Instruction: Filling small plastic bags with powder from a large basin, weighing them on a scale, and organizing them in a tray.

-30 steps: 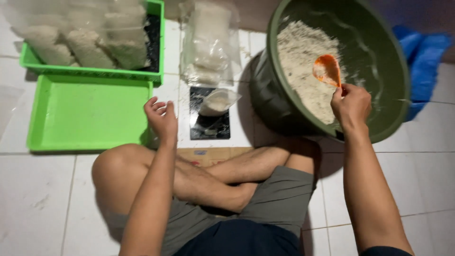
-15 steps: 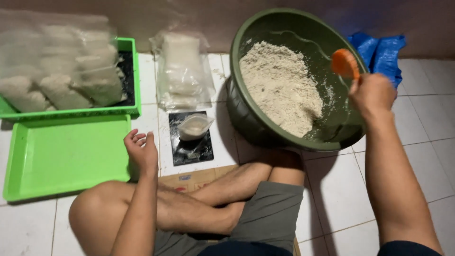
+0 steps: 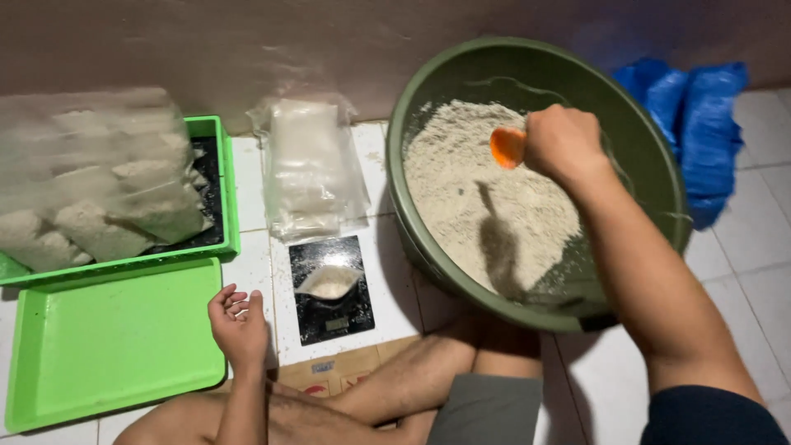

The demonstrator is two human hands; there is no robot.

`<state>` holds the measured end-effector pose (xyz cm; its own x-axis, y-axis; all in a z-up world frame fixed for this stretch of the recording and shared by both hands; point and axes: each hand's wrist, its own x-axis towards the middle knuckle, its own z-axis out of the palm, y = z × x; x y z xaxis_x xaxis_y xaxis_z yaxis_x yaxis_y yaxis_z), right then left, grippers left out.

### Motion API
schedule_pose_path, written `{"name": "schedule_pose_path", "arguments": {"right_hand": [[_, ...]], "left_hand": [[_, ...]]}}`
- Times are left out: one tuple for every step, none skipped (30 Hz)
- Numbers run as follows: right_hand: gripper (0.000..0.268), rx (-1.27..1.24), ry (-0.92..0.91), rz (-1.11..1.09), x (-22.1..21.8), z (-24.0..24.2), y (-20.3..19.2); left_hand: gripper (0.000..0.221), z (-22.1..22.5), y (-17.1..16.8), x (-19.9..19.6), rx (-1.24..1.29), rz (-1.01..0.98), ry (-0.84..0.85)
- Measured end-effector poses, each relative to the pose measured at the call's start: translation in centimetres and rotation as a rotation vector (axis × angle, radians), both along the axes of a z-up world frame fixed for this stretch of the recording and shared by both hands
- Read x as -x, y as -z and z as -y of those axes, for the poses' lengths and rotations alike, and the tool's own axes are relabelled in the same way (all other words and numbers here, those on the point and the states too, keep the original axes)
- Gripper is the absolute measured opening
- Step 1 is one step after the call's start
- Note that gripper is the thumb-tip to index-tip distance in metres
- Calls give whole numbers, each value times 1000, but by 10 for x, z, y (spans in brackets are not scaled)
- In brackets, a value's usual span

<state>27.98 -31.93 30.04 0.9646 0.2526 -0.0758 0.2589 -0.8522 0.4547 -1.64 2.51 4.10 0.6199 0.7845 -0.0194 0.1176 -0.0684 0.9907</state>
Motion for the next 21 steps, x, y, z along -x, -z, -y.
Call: {"name": "schedule_pose_path", "arguments": {"right_hand": [[29, 59, -17, -25, -11, -11, 16], [43, 118, -35, -49, -21, -22, 32], [43, 122, -51, -53, -37, -29, 78], [41, 76, -81, -133, -50, -37, 123], [39, 29, -111, -216, -61, -46, 170], [39, 35, -127, -224, -77, -33, 191], [32, -16, -145, -218, -92, -28, 217], [27, -68, -162, -213, -105, -25, 243], [27, -69, -191, -239, -70, -35, 202], [37, -43, -225, -195, -36, -52, 149], [60, -17, -248, -129, -3, -67, 77], [60, -19, -266, -133, 14, -68, 58], [58, -180, -341, -129, 29, -64, 35], [58, -342, -415, -128, 45, -60, 12], [58, -328, -430, -129, 62, -52, 12], [51, -523, -480, -155, 80, -44, 12], [48, -718, -532, -177, 94, -37, 10], [48, -703, -554, -176, 135, -50, 20], [44, -875, -454, -259, 177, -61, 31], [42, -1043, -348, -346, 218, -71, 44], [42, -1030, -367, -346, 212, -75, 80]], "left_hand": [[38, 1, -5, 0, -17, -25, 2], [37, 3, -10, 0, -33, -51, 4], [37, 3, -11, -1, -29, -56, -11], [38, 3, -11, -2, -43, -52, 0], [39, 2, -11, 1, -57, -52, 11], [39, 6, 2, -4, -52, -61, -5], [43, 6, 13, -2, -30, 39, 3], [46, 5, 25, 1, -10, 138, 12], [46, 6, 15, 6, -15, 113, -17], [45, 7, 5, 11, -95, 70, 84], [43, 7, -5, 6, -172, 44, 196], [43, 6, -14, 8, -175, 38, 179], [42, 10, -23, 7, -212, 31, 246], [41, 14, -32, 6, -248, 23, 313], [41, 15, -33, 4, -236, 27, 297], [39, 15, -34, 2, -263, 27, 376], [36, 13, -37, -3, -294, 33, 449], [36, 16, -34, -3, -287, 44, 427], [43, 18, -31, -5, -292, 85, 470], [50, 20, -28, -7, -298, 126, 513], [50, 22, -31, -10, -294, 137, 494]]}}
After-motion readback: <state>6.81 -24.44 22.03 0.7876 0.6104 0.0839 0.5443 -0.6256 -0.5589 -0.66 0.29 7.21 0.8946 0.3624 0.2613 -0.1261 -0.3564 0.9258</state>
